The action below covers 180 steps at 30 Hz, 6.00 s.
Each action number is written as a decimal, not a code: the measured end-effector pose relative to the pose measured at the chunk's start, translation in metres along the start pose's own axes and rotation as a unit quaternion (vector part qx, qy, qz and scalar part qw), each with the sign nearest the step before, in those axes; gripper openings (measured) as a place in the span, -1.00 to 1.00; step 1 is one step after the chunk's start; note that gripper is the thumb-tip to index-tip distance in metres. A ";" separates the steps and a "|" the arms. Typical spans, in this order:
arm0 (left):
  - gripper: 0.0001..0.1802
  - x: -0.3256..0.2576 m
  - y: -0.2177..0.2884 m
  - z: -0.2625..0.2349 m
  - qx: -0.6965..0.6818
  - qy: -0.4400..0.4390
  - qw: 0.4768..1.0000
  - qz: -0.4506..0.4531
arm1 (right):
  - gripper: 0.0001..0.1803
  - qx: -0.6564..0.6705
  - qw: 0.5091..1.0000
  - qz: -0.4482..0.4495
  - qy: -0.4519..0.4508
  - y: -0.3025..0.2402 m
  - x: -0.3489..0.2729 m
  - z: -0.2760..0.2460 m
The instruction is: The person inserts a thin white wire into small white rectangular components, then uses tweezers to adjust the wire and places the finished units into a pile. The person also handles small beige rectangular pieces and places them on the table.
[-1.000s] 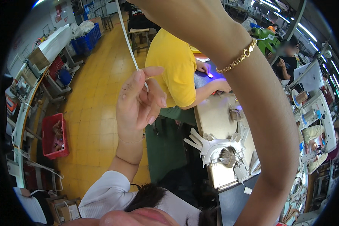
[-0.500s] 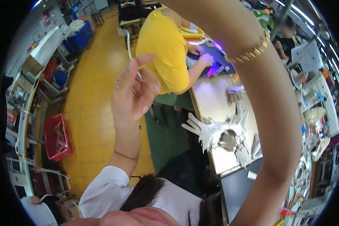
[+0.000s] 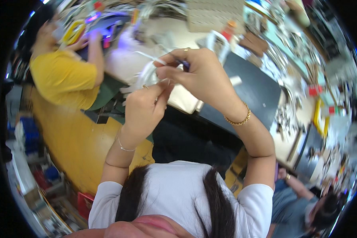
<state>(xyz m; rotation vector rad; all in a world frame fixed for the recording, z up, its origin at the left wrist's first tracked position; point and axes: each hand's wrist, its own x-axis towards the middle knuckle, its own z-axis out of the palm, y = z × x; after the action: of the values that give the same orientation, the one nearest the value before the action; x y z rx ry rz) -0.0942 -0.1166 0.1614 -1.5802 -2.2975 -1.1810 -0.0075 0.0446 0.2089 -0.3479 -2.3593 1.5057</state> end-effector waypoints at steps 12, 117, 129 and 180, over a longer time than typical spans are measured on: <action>-0.71 -0.029 0.059 0.158 -0.123 -0.409 0.890 0.159 | -0.80 0.343 0.828 0.145 0.420 0.145 -0.186 -0.060; -0.44 -0.058 -0.008 0.228 0.099 -0.201 0.920 0.322 | -0.71 0.146 0.933 0.181 0.274 0.223 -0.187 -0.051; -0.44 -0.058 -0.008 0.227 0.104 -0.208 0.921 0.314 | -0.71 0.157 0.929 0.172 0.287 0.224 -0.187 -0.050; -0.43 -0.077 0.017 0.217 0.080 -0.251 0.948 0.178 | -0.69 -0.062 0.947 0.285 0.134 0.198 -0.135 -0.054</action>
<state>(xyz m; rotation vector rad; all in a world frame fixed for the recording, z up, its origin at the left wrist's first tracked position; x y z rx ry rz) 0.0243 -0.0304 -0.0168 -2.3044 -2.1417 -0.5351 0.1439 0.1216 0.0317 -1.2727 -2.2366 1.4057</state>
